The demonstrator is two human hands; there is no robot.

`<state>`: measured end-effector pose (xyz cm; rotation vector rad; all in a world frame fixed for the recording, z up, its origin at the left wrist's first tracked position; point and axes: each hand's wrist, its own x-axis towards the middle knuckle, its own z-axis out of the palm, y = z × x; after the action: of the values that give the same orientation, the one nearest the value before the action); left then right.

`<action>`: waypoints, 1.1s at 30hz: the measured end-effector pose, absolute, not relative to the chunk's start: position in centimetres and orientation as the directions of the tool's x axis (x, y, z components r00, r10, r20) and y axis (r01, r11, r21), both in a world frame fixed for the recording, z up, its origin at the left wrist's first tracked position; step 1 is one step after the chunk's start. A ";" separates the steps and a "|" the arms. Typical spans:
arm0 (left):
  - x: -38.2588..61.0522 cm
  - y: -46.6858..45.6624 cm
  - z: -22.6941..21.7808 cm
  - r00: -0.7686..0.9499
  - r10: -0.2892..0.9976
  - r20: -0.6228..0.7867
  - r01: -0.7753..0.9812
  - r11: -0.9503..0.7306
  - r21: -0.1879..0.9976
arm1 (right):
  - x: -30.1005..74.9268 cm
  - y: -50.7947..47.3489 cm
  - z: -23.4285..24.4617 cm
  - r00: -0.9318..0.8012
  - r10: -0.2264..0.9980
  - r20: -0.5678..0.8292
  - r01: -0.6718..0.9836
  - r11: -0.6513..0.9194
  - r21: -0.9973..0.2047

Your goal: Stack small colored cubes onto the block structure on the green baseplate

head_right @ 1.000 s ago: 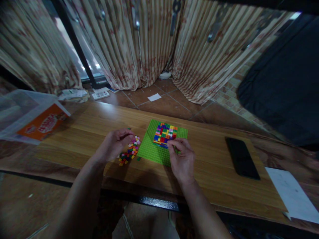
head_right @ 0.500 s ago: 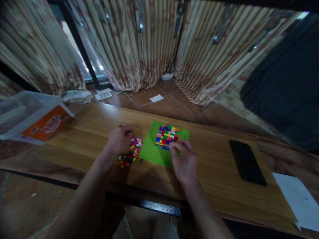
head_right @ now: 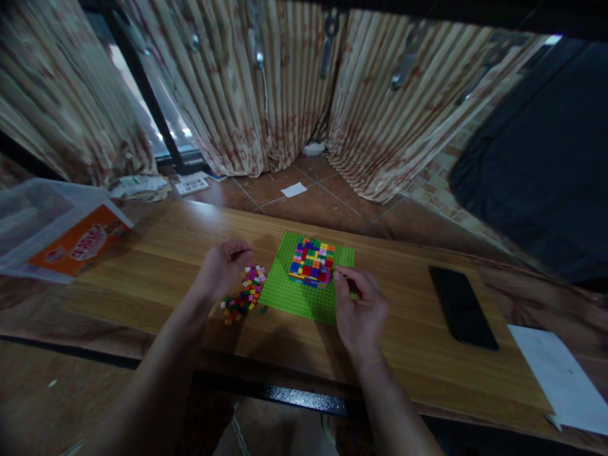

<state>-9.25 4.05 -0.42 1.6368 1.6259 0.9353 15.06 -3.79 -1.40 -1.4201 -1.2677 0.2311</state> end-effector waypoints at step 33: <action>-3.3 -1.0 0.9 0.463 0.874 -0.148 -0.320 0.320 0.892 | 12.3 -5.5 -0.4 0.112 0.854 0.507 0.431 0.418 -0.800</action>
<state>-3.27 -1.04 0.86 0.9265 0.7182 0.8796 12.27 -5.46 -0.43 -1.1924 -1.5098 0.4560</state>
